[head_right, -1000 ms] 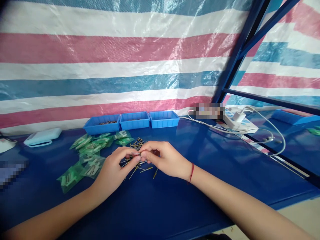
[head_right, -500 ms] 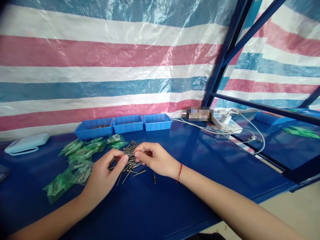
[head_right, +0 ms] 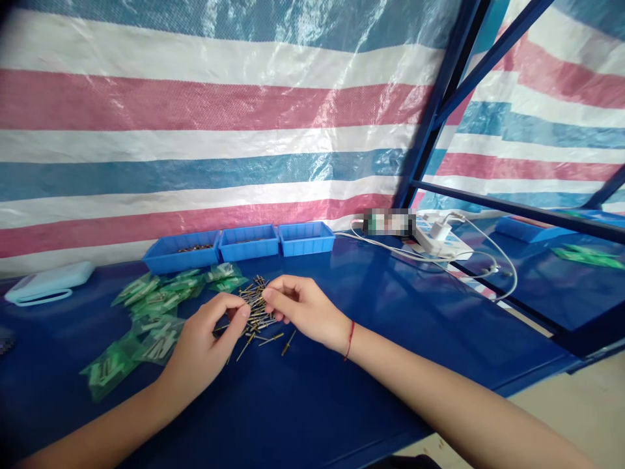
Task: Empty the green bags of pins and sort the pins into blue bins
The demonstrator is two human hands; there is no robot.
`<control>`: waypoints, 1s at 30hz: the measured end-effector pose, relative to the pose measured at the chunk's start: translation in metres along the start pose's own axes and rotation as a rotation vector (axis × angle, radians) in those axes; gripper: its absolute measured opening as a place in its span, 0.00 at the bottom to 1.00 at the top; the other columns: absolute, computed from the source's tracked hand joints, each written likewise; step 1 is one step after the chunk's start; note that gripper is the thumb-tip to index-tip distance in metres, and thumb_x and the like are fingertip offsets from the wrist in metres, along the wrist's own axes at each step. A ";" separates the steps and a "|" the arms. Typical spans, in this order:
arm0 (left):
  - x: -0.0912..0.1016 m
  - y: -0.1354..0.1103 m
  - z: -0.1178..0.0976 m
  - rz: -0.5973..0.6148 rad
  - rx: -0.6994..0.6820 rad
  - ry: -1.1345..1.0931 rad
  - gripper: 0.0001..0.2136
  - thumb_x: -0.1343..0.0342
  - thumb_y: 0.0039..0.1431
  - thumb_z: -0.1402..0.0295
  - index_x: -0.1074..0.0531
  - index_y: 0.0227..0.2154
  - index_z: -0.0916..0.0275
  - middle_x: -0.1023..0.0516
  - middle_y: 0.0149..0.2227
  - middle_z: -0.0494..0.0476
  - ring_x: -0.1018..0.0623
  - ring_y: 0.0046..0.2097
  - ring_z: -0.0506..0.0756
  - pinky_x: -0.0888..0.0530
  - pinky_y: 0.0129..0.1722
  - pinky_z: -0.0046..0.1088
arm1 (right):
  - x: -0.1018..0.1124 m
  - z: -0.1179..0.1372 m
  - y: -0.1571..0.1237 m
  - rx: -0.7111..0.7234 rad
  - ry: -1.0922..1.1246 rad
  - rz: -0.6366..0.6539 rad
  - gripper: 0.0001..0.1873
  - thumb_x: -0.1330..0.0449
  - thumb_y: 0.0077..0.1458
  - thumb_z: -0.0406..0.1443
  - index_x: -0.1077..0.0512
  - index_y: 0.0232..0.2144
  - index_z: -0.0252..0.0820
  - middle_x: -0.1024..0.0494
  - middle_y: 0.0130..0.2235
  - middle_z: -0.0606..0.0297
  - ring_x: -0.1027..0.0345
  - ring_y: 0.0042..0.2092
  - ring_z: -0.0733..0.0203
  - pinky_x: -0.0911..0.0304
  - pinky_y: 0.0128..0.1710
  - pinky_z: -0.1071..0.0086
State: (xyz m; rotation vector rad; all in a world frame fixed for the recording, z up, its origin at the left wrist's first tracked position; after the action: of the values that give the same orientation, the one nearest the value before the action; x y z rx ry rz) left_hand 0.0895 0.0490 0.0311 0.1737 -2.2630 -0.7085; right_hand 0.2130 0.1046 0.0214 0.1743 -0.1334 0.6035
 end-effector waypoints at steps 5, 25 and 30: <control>-0.006 -0.003 -0.003 0.032 -0.080 0.074 0.03 0.50 0.61 0.70 0.33 0.32 0.59 0.27 0.31 0.49 0.29 0.35 0.53 0.39 0.37 0.32 | 0.002 0.021 -0.008 0.199 -0.136 -0.076 0.10 0.43 0.57 0.40 0.30 0.32 0.39 0.28 0.30 0.66 0.36 0.29 0.69 0.38 0.28 0.73; -0.026 -0.012 -0.012 0.251 -0.188 0.301 0.06 0.46 0.59 0.64 0.24 0.35 0.55 0.24 0.42 0.52 0.29 0.45 0.58 0.38 0.41 0.40 | 0.034 0.047 0.121 0.457 -1.039 -0.282 0.13 0.46 0.52 0.26 0.27 0.39 0.37 0.22 0.39 0.57 0.29 0.37 0.58 0.38 0.39 0.66; -0.026 -0.013 -0.009 0.249 -0.171 0.295 0.07 0.47 0.60 0.66 0.24 0.35 0.55 0.24 0.42 0.51 0.29 0.44 0.57 0.38 0.41 0.40 | 0.025 0.047 0.094 0.424 -1.011 -0.123 0.11 0.47 0.51 0.27 0.25 0.34 0.39 0.21 0.36 0.62 0.30 0.35 0.62 0.38 0.38 0.69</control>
State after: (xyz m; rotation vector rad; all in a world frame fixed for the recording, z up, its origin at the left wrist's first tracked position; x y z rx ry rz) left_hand 0.1131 0.0429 0.0130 -0.0807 -1.8924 -0.6899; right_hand 0.1763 0.1850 0.0836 0.8881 -0.9664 0.3661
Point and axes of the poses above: each hand's wrist, its own y-axis towards the middle knuckle, its own x-axis out of the back of the hand, z = x × y, the point moved 8 cm from there along y, towards the middle knuckle
